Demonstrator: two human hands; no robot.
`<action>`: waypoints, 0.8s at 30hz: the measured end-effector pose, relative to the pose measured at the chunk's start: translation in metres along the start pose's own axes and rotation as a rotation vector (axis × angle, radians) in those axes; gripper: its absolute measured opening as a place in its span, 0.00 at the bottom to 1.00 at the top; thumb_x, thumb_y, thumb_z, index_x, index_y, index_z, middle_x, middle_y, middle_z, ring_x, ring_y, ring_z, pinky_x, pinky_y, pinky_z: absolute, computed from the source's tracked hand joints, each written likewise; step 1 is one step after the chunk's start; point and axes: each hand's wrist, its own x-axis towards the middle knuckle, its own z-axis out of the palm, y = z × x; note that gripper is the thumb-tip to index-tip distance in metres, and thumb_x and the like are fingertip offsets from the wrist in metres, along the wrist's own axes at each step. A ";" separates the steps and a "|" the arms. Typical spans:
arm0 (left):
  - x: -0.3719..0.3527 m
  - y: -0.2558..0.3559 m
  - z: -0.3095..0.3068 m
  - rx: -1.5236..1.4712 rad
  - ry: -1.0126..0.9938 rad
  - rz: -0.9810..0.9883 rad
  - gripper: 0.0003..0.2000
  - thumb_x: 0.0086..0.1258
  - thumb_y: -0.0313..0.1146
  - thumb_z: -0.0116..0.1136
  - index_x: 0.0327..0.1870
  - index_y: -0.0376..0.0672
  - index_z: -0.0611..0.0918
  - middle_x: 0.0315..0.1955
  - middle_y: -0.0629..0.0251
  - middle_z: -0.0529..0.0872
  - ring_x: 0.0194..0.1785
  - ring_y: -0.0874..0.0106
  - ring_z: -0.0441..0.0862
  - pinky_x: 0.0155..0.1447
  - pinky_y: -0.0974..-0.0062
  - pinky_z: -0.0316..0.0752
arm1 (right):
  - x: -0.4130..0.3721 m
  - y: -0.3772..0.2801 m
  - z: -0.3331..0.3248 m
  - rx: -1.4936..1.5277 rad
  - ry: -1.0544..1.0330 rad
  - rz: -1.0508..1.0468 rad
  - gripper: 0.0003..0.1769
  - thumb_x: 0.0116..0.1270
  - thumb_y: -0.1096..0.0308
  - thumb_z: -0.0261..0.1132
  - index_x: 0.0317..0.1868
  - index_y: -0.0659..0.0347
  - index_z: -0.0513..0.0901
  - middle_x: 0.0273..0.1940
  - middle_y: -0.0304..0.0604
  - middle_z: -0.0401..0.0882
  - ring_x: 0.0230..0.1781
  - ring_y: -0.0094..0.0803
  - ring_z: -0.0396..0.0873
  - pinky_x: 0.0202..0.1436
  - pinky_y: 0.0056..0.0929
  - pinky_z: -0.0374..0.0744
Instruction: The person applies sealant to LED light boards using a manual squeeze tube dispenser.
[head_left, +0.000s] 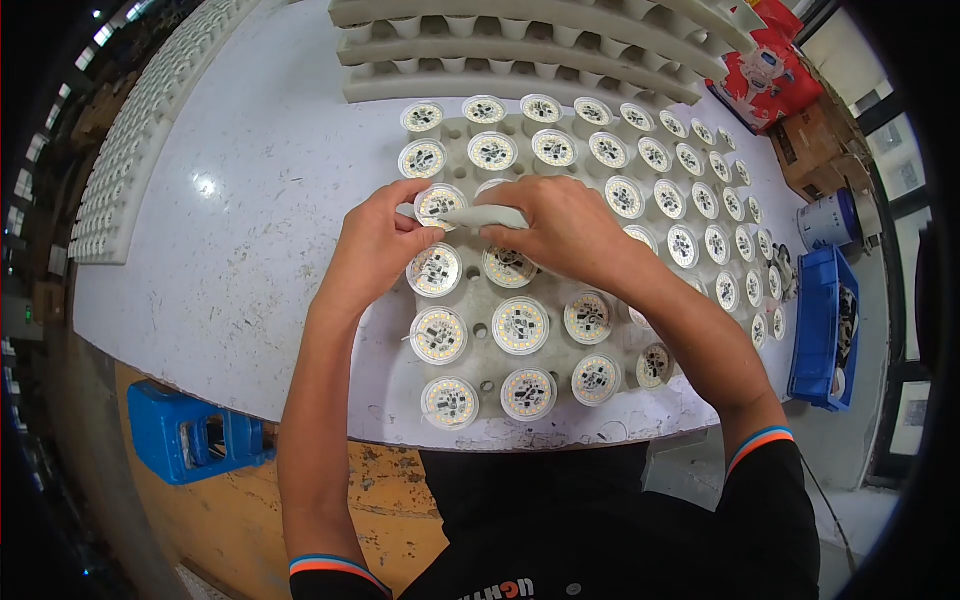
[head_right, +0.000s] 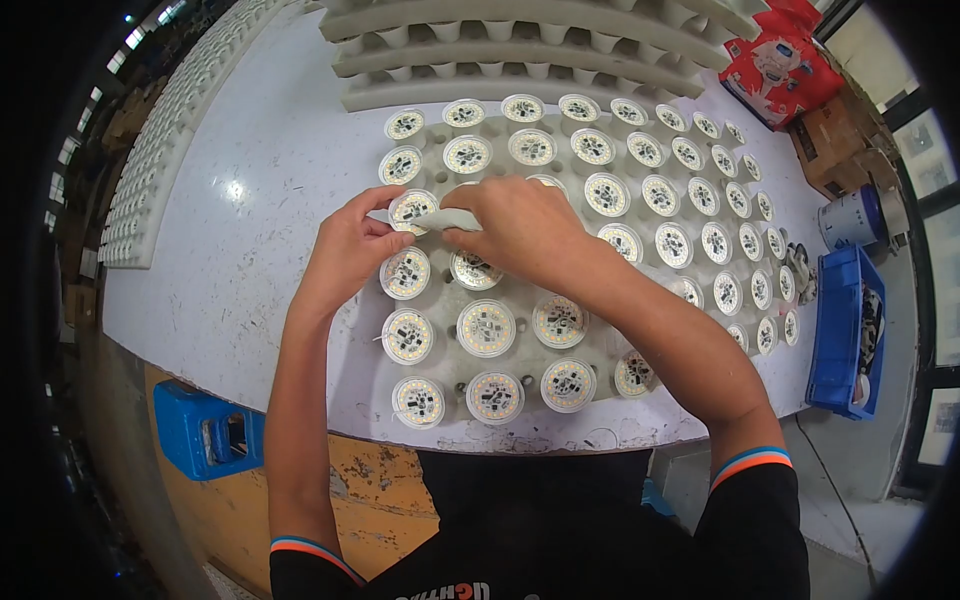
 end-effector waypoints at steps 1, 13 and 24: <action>0.000 0.001 0.000 0.001 -0.002 -0.007 0.25 0.61 0.24 0.67 0.61 0.37 0.77 0.44 0.59 0.87 0.41 0.74 0.87 0.46 0.75 0.81 | 0.000 0.000 0.000 -0.004 -0.004 0.007 0.20 0.61 0.55 0.69 0.52 0.51 0.86 0.38 0.50 0.87 0.41 0.47 0.85 0.45 0.47 0.81; 0.000 -0.001 0.002 0.039 0.025 0.025 0.25 0.61 0.24 0.68 0.61 0.37 0.77 0.44 0.59 0.87 0.41 0.73 0.87 0.46 0.74 0.81 | 0.000 0.002 0.005 -0.033 0.057 -0.014 0.16 0.60 0.57 0.70 0.48 0.50 0.87 0.36 0.46 0.86 0.36 0.44 0.84 0.38 0.43 0.79; 0.000 0.000 0.002 0.011 0.014 0.009 0.25 0.61 0.24 0.68 0.61 0.37 0.77 0.49 0.59 0.85 0.42 0.72 0.87 0.46 0.74 0.81 | 0.000 -0.001 0.003 -0.025 0.032 0.018 0.14 0.60 0.58 0.70 0.45 0.52 0.88 0.35 0.45 0.86 0.35 0.45 0.84 0.38 0.44 0.79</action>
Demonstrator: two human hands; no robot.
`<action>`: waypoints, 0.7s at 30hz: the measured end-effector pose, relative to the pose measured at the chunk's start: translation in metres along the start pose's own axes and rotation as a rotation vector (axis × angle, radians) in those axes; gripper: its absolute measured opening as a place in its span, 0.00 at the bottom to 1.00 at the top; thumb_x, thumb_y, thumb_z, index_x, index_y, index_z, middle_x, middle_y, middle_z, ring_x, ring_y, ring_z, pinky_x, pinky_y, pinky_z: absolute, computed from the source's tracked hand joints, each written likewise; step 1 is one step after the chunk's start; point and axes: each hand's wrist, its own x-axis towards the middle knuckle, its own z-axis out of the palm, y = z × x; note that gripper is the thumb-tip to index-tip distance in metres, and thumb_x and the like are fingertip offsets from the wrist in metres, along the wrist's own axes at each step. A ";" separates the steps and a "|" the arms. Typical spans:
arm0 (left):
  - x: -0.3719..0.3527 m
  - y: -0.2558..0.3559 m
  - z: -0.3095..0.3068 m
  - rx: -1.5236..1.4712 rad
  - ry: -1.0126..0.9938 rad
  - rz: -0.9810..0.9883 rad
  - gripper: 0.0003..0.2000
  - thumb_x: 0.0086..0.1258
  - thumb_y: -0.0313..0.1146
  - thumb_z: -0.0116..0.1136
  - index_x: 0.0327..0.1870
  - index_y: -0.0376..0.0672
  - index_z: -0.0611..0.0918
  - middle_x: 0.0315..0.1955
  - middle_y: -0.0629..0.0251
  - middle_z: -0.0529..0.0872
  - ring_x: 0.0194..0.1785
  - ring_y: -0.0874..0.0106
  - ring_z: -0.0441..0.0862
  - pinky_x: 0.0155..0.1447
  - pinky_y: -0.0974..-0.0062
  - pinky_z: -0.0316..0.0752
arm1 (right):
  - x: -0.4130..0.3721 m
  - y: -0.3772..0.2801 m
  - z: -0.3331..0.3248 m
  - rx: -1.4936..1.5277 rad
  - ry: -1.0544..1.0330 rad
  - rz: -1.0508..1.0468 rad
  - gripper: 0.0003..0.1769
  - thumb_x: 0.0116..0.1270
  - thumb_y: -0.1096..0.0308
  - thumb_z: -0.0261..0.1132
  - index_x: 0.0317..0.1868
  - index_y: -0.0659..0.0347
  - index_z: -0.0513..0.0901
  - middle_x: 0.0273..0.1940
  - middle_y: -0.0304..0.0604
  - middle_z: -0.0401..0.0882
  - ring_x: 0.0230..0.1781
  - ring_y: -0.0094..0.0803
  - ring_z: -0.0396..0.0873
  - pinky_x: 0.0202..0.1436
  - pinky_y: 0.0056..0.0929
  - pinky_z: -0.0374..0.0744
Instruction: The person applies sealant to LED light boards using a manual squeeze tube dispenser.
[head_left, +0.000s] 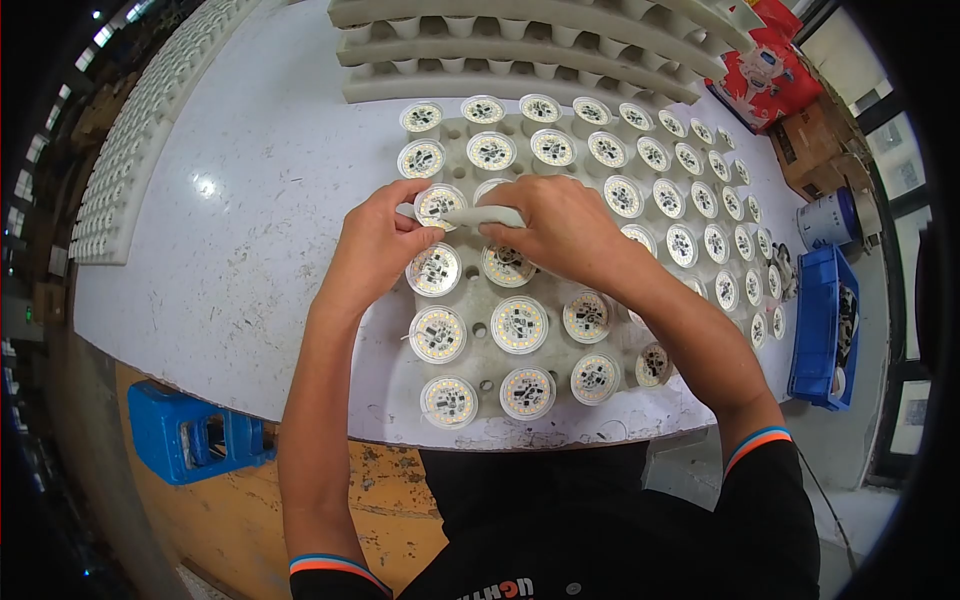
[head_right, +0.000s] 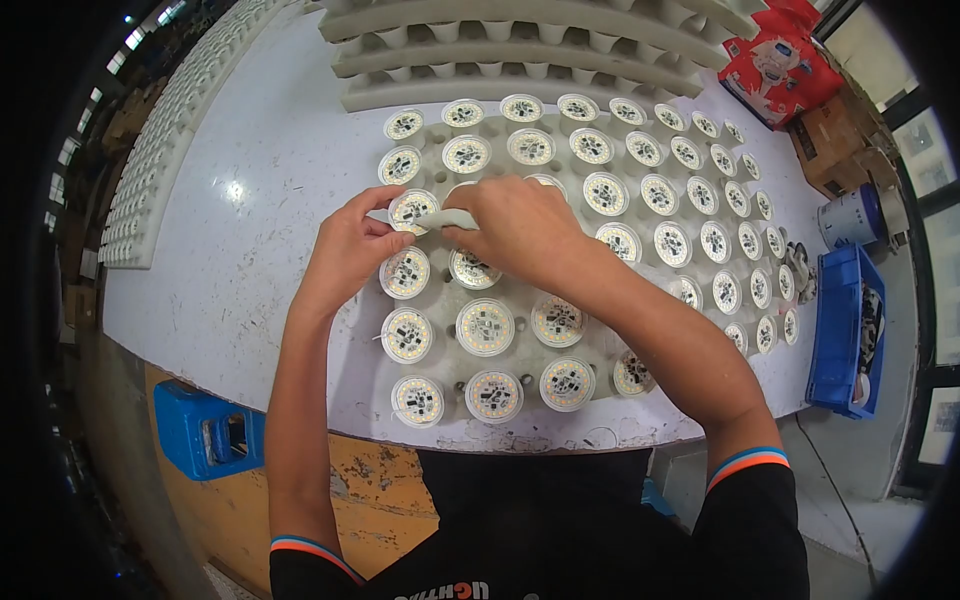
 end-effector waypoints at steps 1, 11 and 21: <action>0.000 0.001 0.000 -0.002 0.001 -0.004 0.25 0.61 0.24 0.68 0.61 0.37 0.77 0.48 0.59 0.85 0.42 0.72 0.87 0.46 0.74 0.81 | 0.000 0.000 0.000 -0.006 0.005 -0.002 0.14 0.60 0.58 0.70 0.45 0.52 0.88 0.35 0.46 0.86 0.35 0.45 0.84 0.38 0.44 0.79; -0.004 -0.002 -0.009 0.045 0.148 0.038 0.21 0.63 0.28 0.67 0.58 0.41 0.80 0.42 0.62 0.85 0.34 0.76 0.82 0.42 0.77 0.79 | -0.010 0.017 -0.001 0.427 0.221 -0.092 0.16 0.62 0.66 0.68 0.50 0.61 0.86 0.39 0.49 0.87 0.36 0.41 0.86 0.42 0.36 0.80; 0.034 -0.006 -0.012 0.256 0.363 0.058 0.09 0.64 0.34 0.65 0.40 0.39 0.86 0.33 0.64 0.85 0.32 0.74 0.79 0.41 0.73 0.75 | -0.021 0.019 -0.011 0.545 0.177 -0.020 0.18 0.64 0.67 0.68 0.53 0.63 0.84 0.47 0.46 0.86 0.44 0.30 0.83 0.50 0.31 0.79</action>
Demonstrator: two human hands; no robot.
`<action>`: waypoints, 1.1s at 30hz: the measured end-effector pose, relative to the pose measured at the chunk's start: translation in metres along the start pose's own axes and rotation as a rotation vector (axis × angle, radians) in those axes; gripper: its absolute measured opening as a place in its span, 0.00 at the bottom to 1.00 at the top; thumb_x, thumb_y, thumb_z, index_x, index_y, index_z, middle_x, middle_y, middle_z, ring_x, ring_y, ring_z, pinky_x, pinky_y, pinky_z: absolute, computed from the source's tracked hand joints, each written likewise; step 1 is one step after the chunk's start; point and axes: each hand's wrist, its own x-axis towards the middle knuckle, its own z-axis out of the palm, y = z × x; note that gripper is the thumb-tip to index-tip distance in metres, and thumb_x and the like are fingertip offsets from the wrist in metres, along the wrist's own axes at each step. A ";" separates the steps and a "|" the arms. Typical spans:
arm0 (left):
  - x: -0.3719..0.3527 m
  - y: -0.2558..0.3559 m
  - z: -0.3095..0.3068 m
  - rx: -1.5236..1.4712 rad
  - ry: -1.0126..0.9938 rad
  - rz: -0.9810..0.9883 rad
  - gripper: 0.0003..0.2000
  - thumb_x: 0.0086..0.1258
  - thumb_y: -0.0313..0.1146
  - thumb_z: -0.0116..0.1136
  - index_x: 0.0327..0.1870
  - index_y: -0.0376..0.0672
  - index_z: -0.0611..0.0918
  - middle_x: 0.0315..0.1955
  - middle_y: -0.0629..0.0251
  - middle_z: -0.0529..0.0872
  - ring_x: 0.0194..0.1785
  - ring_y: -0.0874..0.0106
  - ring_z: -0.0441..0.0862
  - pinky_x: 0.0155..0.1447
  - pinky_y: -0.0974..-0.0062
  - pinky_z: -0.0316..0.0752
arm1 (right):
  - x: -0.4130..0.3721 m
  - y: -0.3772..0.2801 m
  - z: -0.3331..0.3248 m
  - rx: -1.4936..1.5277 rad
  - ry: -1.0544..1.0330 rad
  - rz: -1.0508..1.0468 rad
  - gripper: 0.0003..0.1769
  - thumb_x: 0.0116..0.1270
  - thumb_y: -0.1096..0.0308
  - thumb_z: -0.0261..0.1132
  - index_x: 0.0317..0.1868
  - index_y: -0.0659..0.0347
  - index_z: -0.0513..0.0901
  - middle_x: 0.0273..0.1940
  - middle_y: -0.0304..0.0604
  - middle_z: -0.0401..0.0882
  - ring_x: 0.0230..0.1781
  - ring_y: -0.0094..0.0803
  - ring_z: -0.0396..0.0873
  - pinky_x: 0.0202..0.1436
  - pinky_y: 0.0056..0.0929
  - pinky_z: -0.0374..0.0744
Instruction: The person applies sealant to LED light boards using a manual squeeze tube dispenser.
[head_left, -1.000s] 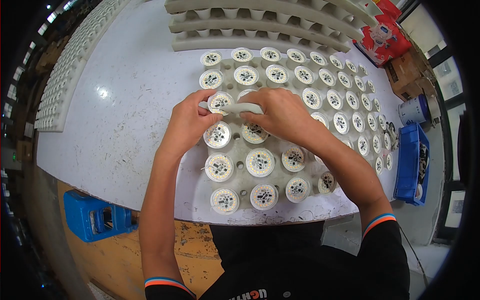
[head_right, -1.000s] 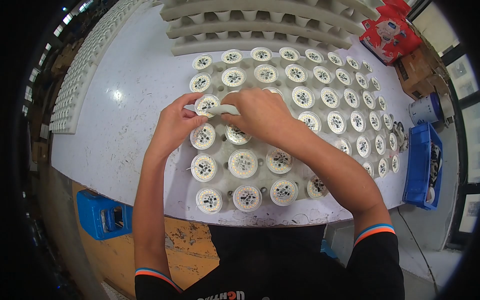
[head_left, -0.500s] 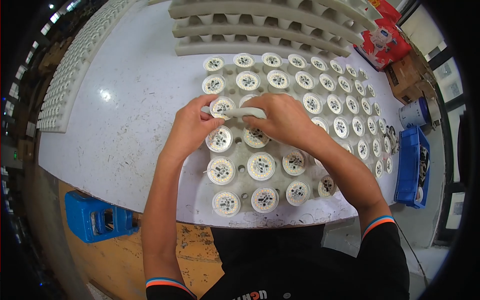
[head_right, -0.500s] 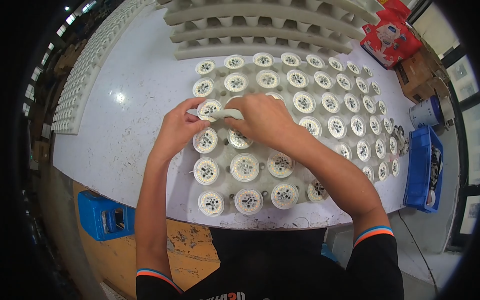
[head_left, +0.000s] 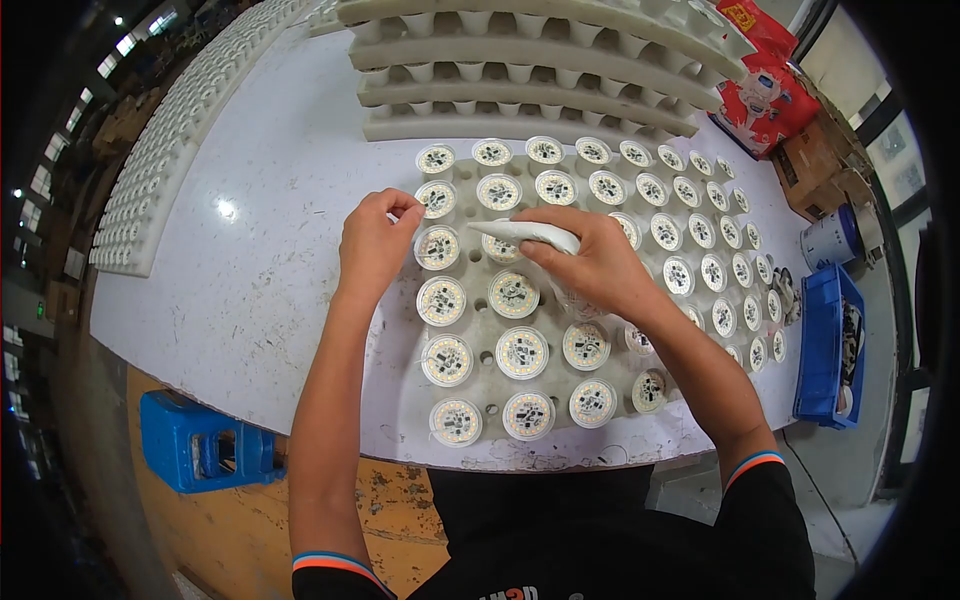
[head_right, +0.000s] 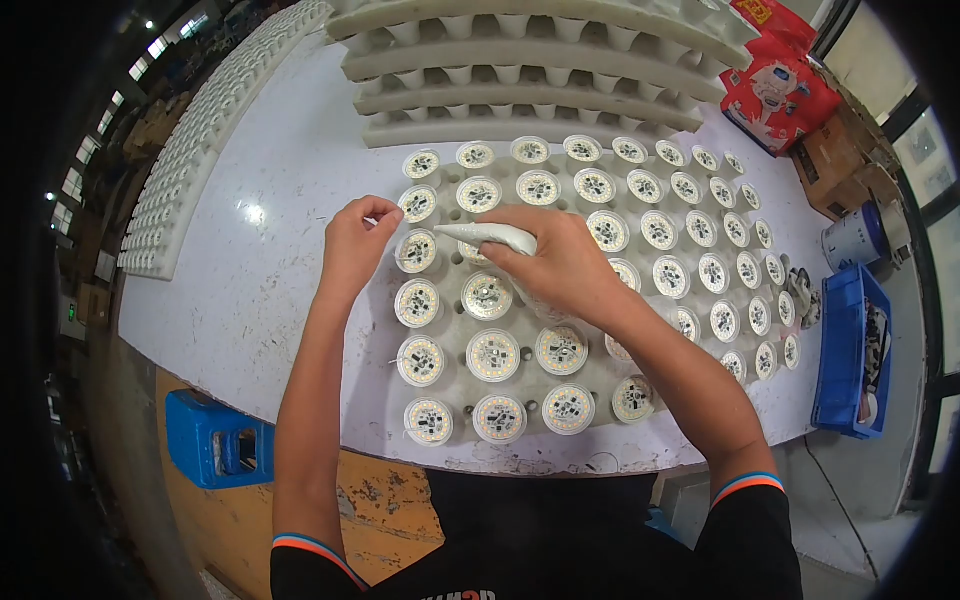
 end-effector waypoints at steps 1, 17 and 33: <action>0.003 -0.001 0.004 0.043 -0.002 0.011 0.09 0.64 0.34 0.65 0.40 0.39 0.86 0.33 0.62 0.86 0.33 0.72 0.80 0.41 0.72 0.75 | 0.000 0.004 0.002 0.008 0.023 -0.029 0.17 0.63 0.67 0.68 0.52 0.62 0.85 0.44 0.47 0.87 0.42 0.33 0.84 0.48 0.33 0.80; 0.042 -0.006 0.027 0.107 0.037 0.498 0.08 0.66 0.33 0.63 0.38 0.39 0.81 0.36 0.59 0.84 0.40 0.61 0.82 0.45 0.64 0.75 | -0.002 0.009 0.004 -0.001 0.050 -0.039 0.18 0.63 0.65 0.69 0.53 0.60 0.84 0.43 0.46 0.87 0.39 0.35 0.85 0.46 0.33 0.80; 0.048 -0.007 0.022 0.010 -0.120 -0.032 0.07 0.71 0.30 0.55 0.38 0.34 0.77 0.30 0.57 0.84 0.31 0.65 0.84 0.34 0.68 0.78 | -0.001 0.001 0.000 0.055 0.009 0.079 0.19 0.64 0.68 0.69 0.55 0.64 0.83 0.46 0.44 0.86 0.44 0.25 0.81 0.49 0.27 0.78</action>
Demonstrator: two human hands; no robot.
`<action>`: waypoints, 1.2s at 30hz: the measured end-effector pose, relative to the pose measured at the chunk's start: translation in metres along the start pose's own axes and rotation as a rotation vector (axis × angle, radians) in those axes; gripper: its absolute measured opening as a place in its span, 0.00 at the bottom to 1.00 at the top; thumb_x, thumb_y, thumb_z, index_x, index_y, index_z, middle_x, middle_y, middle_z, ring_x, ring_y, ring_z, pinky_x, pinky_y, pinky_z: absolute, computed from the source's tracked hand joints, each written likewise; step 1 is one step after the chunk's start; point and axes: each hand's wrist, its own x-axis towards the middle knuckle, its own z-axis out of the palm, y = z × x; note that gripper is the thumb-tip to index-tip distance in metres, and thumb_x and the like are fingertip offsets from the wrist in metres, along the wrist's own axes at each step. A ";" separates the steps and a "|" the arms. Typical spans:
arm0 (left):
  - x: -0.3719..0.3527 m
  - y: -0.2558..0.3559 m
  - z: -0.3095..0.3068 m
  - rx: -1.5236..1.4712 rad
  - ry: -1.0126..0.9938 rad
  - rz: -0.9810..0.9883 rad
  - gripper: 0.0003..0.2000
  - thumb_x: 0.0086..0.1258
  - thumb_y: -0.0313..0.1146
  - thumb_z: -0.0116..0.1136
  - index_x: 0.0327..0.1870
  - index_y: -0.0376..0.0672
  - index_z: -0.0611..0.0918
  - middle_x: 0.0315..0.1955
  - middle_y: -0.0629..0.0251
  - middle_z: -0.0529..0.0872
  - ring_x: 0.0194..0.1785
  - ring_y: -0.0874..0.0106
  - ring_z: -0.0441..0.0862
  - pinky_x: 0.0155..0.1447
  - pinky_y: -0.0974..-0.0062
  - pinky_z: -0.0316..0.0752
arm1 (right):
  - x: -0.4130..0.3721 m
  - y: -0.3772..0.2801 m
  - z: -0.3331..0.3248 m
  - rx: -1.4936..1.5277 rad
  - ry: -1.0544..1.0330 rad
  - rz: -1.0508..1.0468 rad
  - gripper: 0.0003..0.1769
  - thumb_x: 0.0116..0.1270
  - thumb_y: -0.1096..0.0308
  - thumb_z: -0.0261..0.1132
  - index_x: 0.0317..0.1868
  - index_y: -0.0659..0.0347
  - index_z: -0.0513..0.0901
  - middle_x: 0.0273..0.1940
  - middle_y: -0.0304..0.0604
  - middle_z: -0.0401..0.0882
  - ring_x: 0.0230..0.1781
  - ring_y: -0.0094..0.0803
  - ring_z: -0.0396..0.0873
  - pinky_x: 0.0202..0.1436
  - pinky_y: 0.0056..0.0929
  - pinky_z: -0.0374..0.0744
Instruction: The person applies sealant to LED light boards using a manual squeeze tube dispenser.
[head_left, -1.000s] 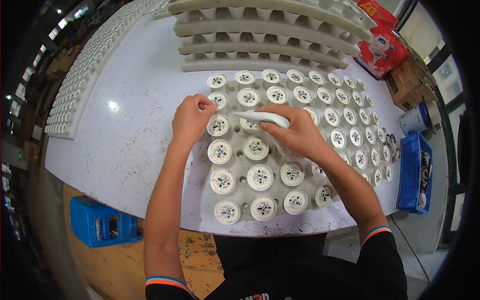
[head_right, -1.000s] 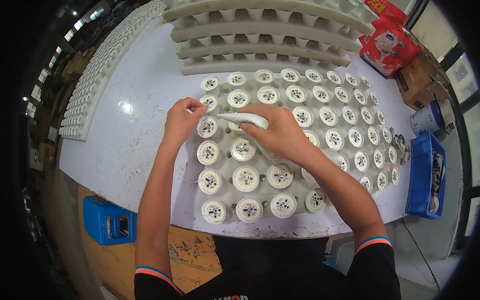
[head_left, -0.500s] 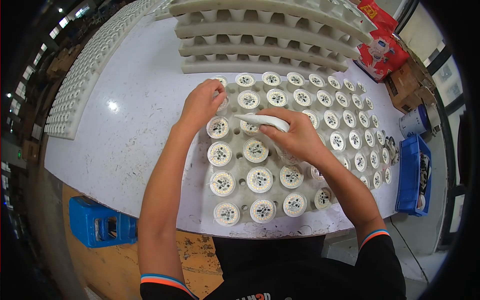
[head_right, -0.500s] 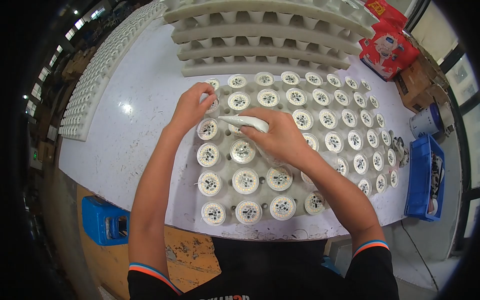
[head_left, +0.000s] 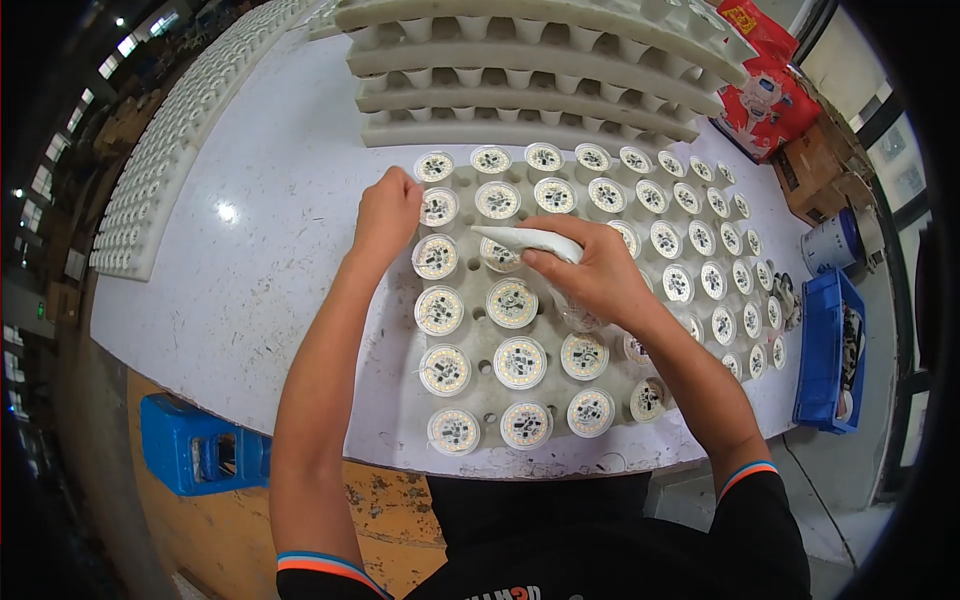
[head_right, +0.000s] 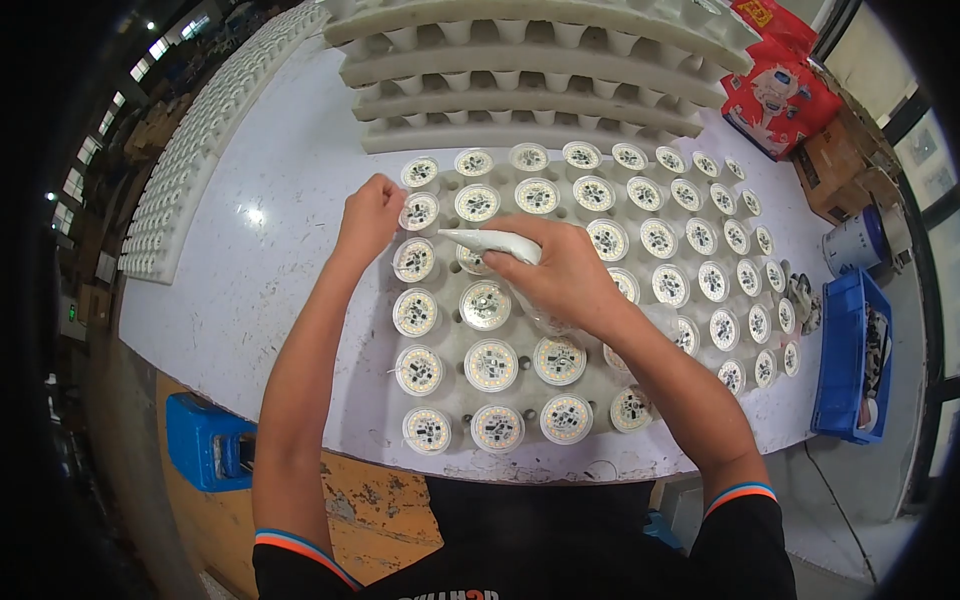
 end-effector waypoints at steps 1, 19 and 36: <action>-0.003 0.001 -0.001 -0.114 -0.032 -0.147 0.08 0.72 0.30 0.54 0.39 0.34 0.78 0.29 0.59 0.84 0.29 0.70 0.84 0.32 0.72 0.79 | 0.000 0.002 0.000 0.004 0.003 -0.006 0.20 0.64 0.67 0.69 0.55 0.64 0.83 0.46 0.44 0.86 0.43 0.25 0.81 0.49 0.27 0.78; -0.004 -0.011 -0.021 -0.296 -0.455 0.049 0.33 0.58 0.34 0.72 0.67 0.39 0.73 0.52 0.56 0.84 0.49 0.67 0.82 0.57 0.69 0.76 | -0.001 0.001 -0.001 -0.010 0.055 -0.052 0.19 0.62 0.66 0.71 0.53 0.60 0.84 0.39 0.42 0.86 0.35 0.24 0.81 0.41 0.28 0.79; -0.184 0.073 -0.030 -0.244 0.350 0.477 0.32 0.51 0.26 0.76 0.58 0.36 0.72 0.51 0.59 0.80 0.52 0.71 0.81 0.58 0.73 0.77 | -0.107 -0.060 -0.031 -0.096 0.040 -0.304 0.22 0.59 0.67 0.73 0.55 0.59 0.83 0.46 0.46 0.86 0.43 0.35 0.85 0.47 0.30 0.81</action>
